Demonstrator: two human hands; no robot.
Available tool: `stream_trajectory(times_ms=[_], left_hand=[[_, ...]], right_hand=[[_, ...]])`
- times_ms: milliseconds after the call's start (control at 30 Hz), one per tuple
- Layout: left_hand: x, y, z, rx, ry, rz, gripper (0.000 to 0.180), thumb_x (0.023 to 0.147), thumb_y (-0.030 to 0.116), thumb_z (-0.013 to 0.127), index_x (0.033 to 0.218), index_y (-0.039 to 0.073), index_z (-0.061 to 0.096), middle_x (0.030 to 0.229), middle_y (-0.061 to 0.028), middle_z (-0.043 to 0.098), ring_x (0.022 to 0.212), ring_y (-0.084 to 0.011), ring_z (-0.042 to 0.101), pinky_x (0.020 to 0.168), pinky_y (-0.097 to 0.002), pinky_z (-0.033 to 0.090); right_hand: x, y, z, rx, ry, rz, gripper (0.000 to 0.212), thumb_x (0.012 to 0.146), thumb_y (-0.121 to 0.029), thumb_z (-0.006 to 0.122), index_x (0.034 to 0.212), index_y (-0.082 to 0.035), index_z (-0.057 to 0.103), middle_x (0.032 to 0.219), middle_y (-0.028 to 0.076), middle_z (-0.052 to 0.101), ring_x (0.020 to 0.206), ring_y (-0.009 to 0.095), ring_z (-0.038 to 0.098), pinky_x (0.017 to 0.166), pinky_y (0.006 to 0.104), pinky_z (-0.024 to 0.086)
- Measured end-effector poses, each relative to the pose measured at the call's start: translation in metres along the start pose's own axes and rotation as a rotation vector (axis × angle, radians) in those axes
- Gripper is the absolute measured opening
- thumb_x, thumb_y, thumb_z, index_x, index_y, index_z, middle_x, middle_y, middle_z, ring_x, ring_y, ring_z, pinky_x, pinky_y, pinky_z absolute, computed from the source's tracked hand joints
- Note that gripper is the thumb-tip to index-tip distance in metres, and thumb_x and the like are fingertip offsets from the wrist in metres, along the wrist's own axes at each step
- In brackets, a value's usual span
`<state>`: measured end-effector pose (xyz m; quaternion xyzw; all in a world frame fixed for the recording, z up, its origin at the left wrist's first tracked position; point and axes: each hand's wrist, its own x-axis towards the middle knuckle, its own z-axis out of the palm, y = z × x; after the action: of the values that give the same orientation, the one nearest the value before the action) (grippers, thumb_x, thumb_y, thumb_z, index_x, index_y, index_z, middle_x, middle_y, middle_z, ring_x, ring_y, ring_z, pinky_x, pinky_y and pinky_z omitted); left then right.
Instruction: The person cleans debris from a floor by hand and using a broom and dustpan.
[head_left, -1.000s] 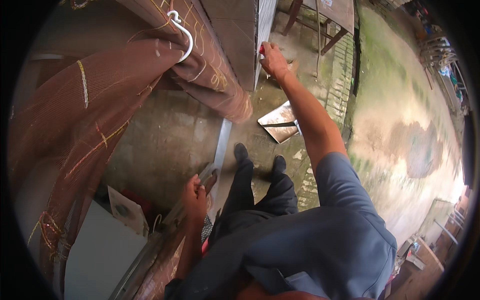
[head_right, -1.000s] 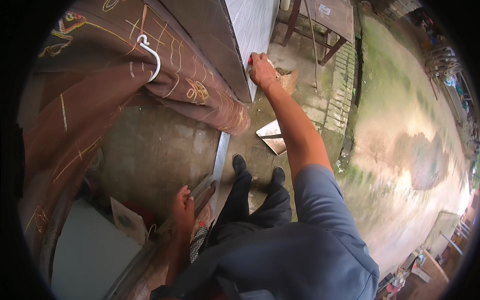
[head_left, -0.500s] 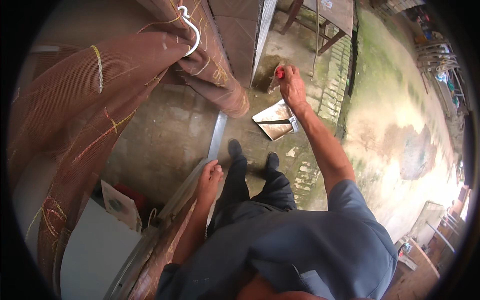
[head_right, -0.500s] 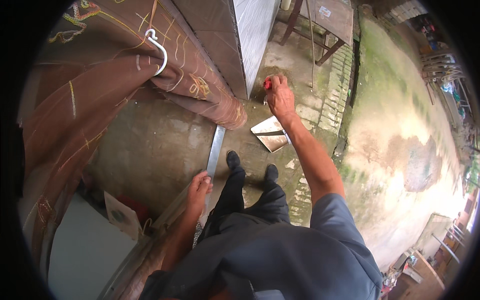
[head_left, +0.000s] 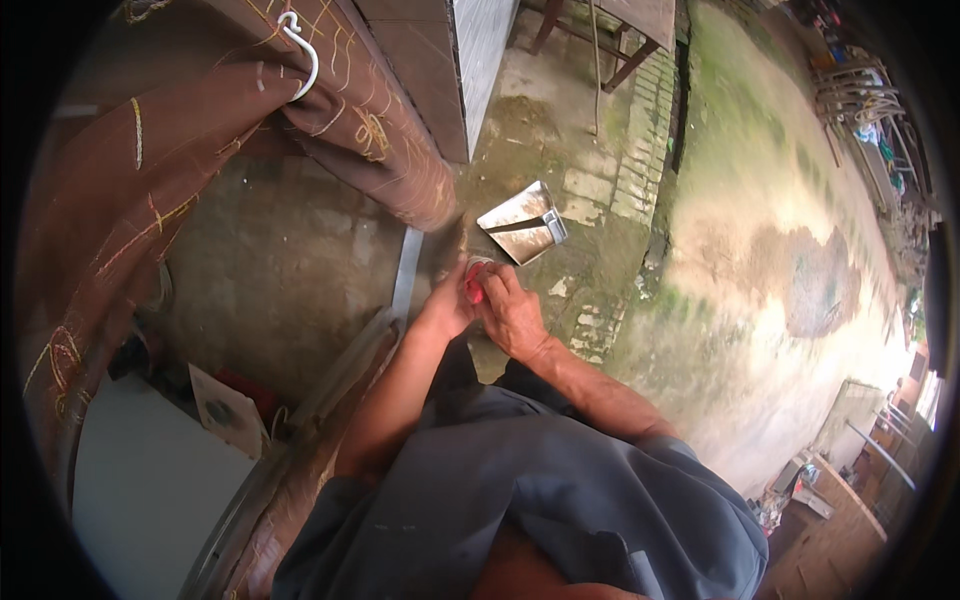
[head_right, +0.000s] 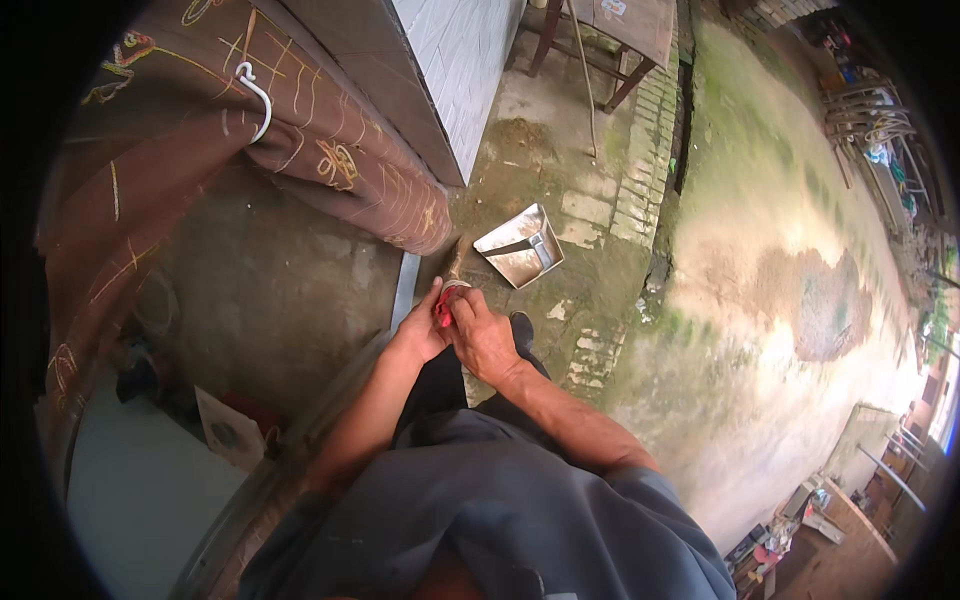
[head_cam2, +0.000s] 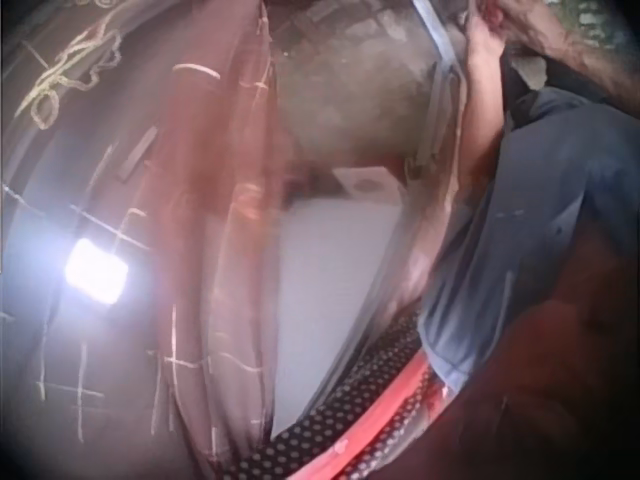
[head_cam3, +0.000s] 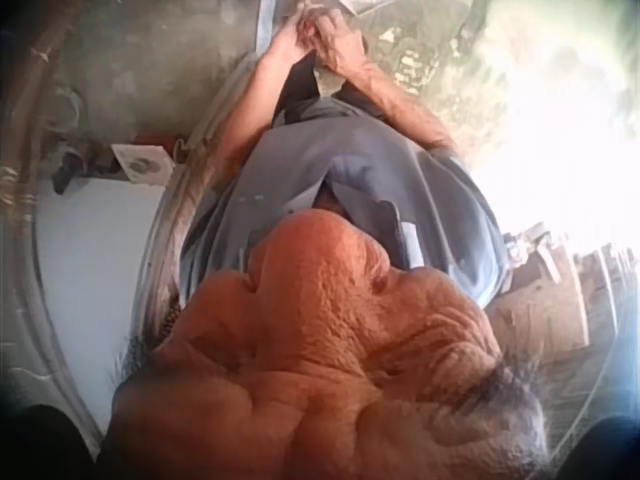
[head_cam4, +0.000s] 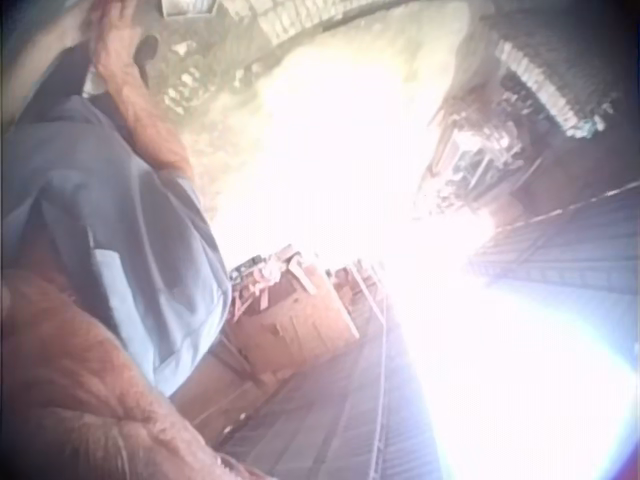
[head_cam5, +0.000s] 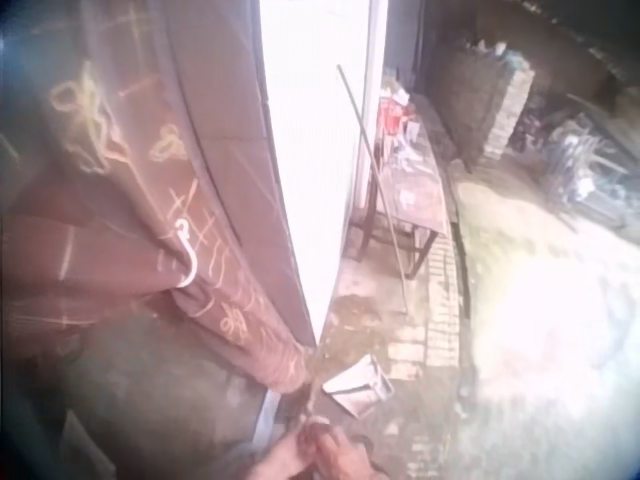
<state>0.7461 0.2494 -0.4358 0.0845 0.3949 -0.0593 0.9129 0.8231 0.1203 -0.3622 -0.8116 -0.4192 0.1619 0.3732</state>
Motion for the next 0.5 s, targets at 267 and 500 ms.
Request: stream_trajectory(times_ms=[267, 500], left_hand=[[-0.016, -0.027, -0.087, -0.212, 0.081, -0.052, 0.036, 0.098, 0.04, 0.062, 0.108, 0.006, 0.068, 0.104, -0.011, 0.072, 0.101, -0.0271, 0.067, 0.088, -0.043, 0.057], [-0.082, -0.017, -0.106, -0.295, 0.28, -0.016, 0.032, 0.092, 0.031, 0.066, 0.114, 0.008, 0.064, 0.111, -0.0138, 0.065, 0.097, -0.0336, 0.065, 0.075, -0.0453, 0.06]], right_hand=[[-0.025, -0.013, 0.024, 0.07, -0.219, -0.248, 0.036, 0.081, -0.014, 0.073, 0.113, -0.006, 0.058, 0.114, 0.016, 0.058, 0.089, 0.033, 0.067, 0.066, 0.0415, 0.058], [0.009, 0.031, 0.009, -0.001, -0.113, -0.013, 0.044, 0.088, -0.023, 0.073, 0.123, -0.003, 0.057, 0.118, 0.018, 0.057, 0.092, 0.034, 0.066, 0.081, 0.043, 0.054]])
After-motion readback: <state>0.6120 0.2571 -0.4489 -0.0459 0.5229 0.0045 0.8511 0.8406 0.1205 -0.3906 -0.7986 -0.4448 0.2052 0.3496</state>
